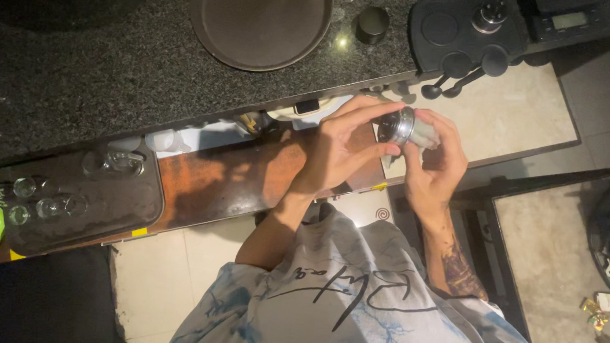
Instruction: The person wipes a metal bar tool and a metal jigger with a cloth on a countertop. They handle the items one at a time, rotating them to wipe different sides, and place them back on the counter after cleaning.
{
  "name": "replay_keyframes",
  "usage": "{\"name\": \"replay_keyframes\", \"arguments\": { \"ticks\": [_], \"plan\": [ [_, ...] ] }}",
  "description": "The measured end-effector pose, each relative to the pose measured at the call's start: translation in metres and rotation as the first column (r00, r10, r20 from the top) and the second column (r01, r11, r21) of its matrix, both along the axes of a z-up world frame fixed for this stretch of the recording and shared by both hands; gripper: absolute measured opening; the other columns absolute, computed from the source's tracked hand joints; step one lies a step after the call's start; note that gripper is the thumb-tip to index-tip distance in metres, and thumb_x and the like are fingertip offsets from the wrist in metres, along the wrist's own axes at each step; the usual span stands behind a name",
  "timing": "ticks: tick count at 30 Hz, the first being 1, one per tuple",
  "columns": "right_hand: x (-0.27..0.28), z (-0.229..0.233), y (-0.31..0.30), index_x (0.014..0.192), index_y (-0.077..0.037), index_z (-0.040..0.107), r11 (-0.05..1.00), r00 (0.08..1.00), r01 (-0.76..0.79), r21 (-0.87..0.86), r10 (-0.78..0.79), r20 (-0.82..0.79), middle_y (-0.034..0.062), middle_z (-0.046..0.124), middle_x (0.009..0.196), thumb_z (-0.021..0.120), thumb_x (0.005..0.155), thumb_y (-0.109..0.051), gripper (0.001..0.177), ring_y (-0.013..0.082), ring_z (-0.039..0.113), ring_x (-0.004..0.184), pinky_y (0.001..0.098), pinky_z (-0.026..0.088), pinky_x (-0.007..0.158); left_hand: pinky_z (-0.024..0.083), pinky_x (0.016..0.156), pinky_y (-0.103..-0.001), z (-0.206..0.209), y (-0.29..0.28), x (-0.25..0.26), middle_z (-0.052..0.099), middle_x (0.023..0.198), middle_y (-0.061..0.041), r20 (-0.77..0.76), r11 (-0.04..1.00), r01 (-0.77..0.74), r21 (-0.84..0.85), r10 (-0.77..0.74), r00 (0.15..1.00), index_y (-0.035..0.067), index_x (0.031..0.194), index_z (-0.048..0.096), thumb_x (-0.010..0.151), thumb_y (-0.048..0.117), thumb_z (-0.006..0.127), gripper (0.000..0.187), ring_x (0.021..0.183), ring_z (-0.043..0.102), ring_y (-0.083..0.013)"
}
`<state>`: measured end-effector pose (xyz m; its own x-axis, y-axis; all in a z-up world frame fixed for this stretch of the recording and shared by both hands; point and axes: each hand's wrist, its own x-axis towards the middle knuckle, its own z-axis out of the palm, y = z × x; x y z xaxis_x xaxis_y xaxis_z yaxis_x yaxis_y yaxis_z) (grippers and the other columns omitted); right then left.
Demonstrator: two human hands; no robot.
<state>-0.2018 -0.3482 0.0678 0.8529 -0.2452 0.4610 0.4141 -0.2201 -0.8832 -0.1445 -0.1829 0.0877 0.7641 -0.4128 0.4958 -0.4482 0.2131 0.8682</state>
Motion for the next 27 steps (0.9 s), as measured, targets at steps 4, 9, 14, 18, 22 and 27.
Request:
{"name": "replay_keyframes", "arguments": {
  "ticks": [4, 9, 14, 18, 22, 27],
  "plan": [
    [-0.001, -0.004, -0.005, 0.134, 0.005, 0.060, 0.999, 0.998, -0.019, 0.028, 0.020, -0.052, 0.0141, 0.064, 0.125, 0.066, 0.098, 0.012, 0.037, 0.0186, 0.061, 0.118, 0.0294, 0.049, 0.105, 0.053, 0.113, -0.032, 0.007, -0.001, 0.002, 0.064, 0.129, -0.009, -0.052, 0.998, 0.028, -0.048, -0.031, 0.998, 0.002, 0.140, 0.062, 0.086, -0.001, 0.084, 0.058, 0.123, 0.064, -0.0177],
    [0.000, -0.004, -0.007, 0.129, 0.006, 0.061, 0.985, 0.992, 0.089, -0.144, -0.074, 0.106, 0.0153, 0.064, 0.129, 0.064, 0.095, 0.013, 0.034, 0.0211, 0.064, 0.121, 0.0319, 0.051, 0.108, 0.052, 0.108, -0.031, 0.004, -0.003, -0.003, 0.064, 0.124, -0.008, -0.058, 1.000, -0.018, 0.014, 0.018, 0.998, 0.001, 0.139, 0.063, 0.087, -0.001, 0.085, 0.057, 0.118, 0.063, -0.0176],
    [0.000, 0.004, -0.006, 0.126, 0.006, 0.062, 0.991, 0.999, 0.022, -0.131, -0.019, 0.027, 0.0168, 0.065, 0.125, 0.064, 0.093, 0.013, 0.034, 0.0230, 0.064, 0.118, 0.0325, 0.051, 0.106, 0.051, 0.115, -0.032, -0.002, -0.004, 0.002, 0.061, 0.129, -0.007, -0.102, 0.989, 0.043, -0.140, -0.057, 0.993, 0.000, 0.140, 0.062, 0.090, -0.003, 0.082, 0.054, 0.122, 0.062, -0.0170],
    [0.001, 0.010, -0.006, 0.126, 0.004, 0.063, 0.973, 0.991, 0.105, -0.207, -0.084, 0.109, 0.0168, 0.065, 0.127, 0.065, 0.093, 0.014, 0.034, 0.0242, 0.066, 0.117, 0.0320, 0.052, 0.106, 0.051, 0.110, -0.029, -0.009, -0.004, 0.001, 0.060, 0.129, -0.007, -0.134, 0.984, 0.080, -0.160, -0.101, 0.986, 0.000, 0.143, 0.060, 0.092, -0.004, 0.080, 0.055, 0.119, 0.061, -0.0154],
    [0.003, 0.012, 0.001, 0.126, 0.005, 0.062, 0.982, 0.997, 0.081, -0.172, -0.078, 0.023, 0.0171, 0.065, 0.125, 0.066, 0.092, 0.013, 0.035, 0.0259, 0.065, 0.117, 0.0330, 0.052, 0.104, 0.052, 0.113, -0.032, -0.011, -0.005, 0.008, 0.060, 0.128, -0.007, -0.129, 0.981, 0.060, -0.184, -0.084, 0.988, -0.001, 0.142, 0.061, 0.091, -0.006, 0.080, 0.055, 0.117, 0.061, -0.0159],
    [0.006, 0.015, 0.001, 0.127, 0.004, 0.063, 0.977, 0.991, 0.088, -0.192, -0.067, 0.116, 0.0169, 0.065, 0.129, 0.065, 0.092, 0.014, 0.037, 0.0253, 0.065, 0.120, 0.0340, 0.051, 0.108, 0.050, 0.107, -0.028, -0.013, -0.005, 0.008, 0.059, 0.122, -0.006, -0.120, 0.976, 0.071, -0.206, -0.097, 0.988, -0.002, 0.144, 0.060, 0.093, -0.007, 0.079, 0.055, 0.116, 0.060, -0.0141]
  ]
}}
